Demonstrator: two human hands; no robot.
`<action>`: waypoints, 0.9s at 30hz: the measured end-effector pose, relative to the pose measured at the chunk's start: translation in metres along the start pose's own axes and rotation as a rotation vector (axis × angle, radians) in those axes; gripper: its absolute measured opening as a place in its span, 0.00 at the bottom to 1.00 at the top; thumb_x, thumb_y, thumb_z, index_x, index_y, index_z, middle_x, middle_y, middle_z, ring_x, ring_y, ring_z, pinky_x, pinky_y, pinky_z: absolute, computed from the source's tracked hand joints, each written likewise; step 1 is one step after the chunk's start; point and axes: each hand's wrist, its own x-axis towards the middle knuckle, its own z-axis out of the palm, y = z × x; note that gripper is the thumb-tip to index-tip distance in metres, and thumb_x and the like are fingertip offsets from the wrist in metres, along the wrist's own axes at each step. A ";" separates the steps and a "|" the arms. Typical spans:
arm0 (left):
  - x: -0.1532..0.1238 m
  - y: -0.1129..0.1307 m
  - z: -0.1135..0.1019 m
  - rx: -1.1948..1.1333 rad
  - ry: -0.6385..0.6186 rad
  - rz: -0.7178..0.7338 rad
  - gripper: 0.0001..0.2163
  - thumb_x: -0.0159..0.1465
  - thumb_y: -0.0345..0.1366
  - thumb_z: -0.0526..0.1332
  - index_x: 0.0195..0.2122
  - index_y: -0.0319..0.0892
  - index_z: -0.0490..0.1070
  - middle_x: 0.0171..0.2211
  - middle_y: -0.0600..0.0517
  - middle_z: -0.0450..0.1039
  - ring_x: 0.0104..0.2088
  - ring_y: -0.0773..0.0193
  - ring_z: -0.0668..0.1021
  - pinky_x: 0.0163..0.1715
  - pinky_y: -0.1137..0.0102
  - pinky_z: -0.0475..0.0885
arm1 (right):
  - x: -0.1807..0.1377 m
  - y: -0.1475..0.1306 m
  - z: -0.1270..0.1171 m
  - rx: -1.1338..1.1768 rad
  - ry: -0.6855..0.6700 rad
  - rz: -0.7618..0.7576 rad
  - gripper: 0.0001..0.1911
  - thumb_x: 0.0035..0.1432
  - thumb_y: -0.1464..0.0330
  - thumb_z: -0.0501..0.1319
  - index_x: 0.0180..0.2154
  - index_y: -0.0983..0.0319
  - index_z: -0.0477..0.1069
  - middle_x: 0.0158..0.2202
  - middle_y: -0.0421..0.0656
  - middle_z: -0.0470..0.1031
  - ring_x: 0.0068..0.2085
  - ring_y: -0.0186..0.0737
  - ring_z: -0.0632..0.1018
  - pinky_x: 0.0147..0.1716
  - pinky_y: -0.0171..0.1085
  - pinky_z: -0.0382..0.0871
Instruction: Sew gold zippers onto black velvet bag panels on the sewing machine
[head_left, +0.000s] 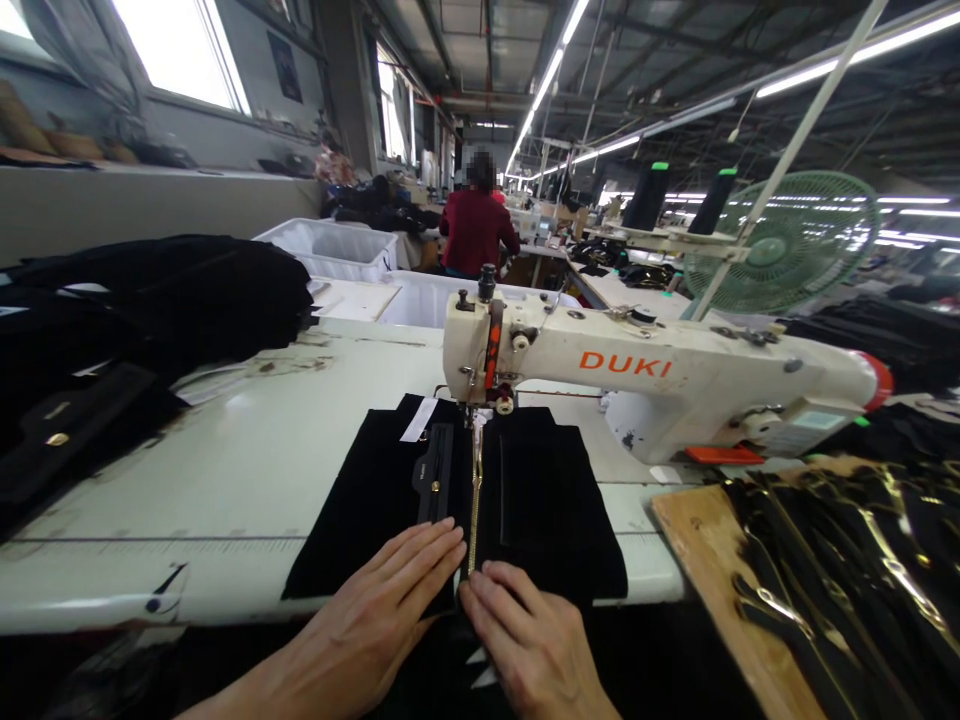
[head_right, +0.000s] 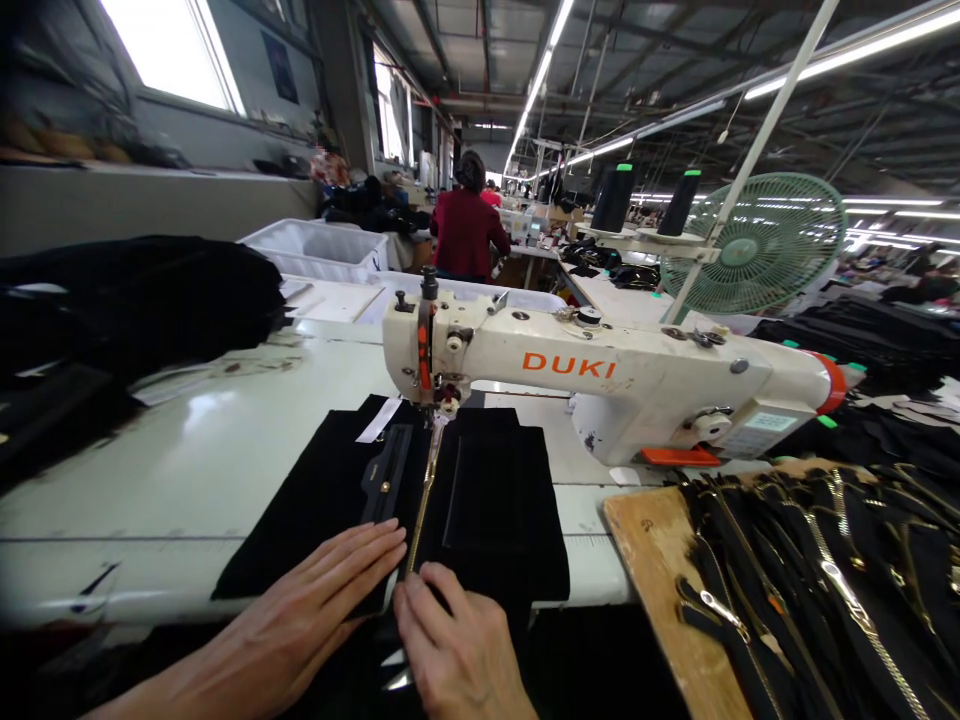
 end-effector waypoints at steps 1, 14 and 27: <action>0.001 -0.001 -0.003 -0.023 -0.022 0.003 0.33 0.62 0.19 0.51 0.68 0.45 0.51 0.65 0.49 0.61 0.64 0.58 0.64 0.62 0.60 0.63 | 0.000 0.000 -0.001 -0.007 -0.018 -0.006 0.19 0.71 0.76 0.44 0.47 0.69 0.73 0.43 0.45 0.79 0.47 0.41 0.77 0.31 0.31 0.74; 0.018 -0.003 -0.042 -0.205 -0.221 -0.066 0.37 0.57 0.38 0.70 0.66 0.51 0.56 0.62 0.50 0.65 0.61 0.52 0.68 0.61 0.54 0.63 | -0.002 0.018 -0.019 0.159 -0.168 0.017 0.15 0.69 0.71 0.49 0.46 0.59 0.74 0.47 0.41 0.78 0.52 0.40 0.76 0.34 0.30 0.76; 0.044 -0.028 -0.043 -0.271 -0.188 0.121 0.26 0.68 0.29 0.59 0.65 0.56 0.58 0.62 0.53 0.63 0.62 0.54 0.67 0.63 0.53 0.55 | 0.076 0.099 0.023 -0.085 -0.481 0.237 0.32 0.58 0.82 0.52 0.61 0.53 0.62 0.58 0.42 0.68 0.57 0.46 0.68 0.38 0.38 0.78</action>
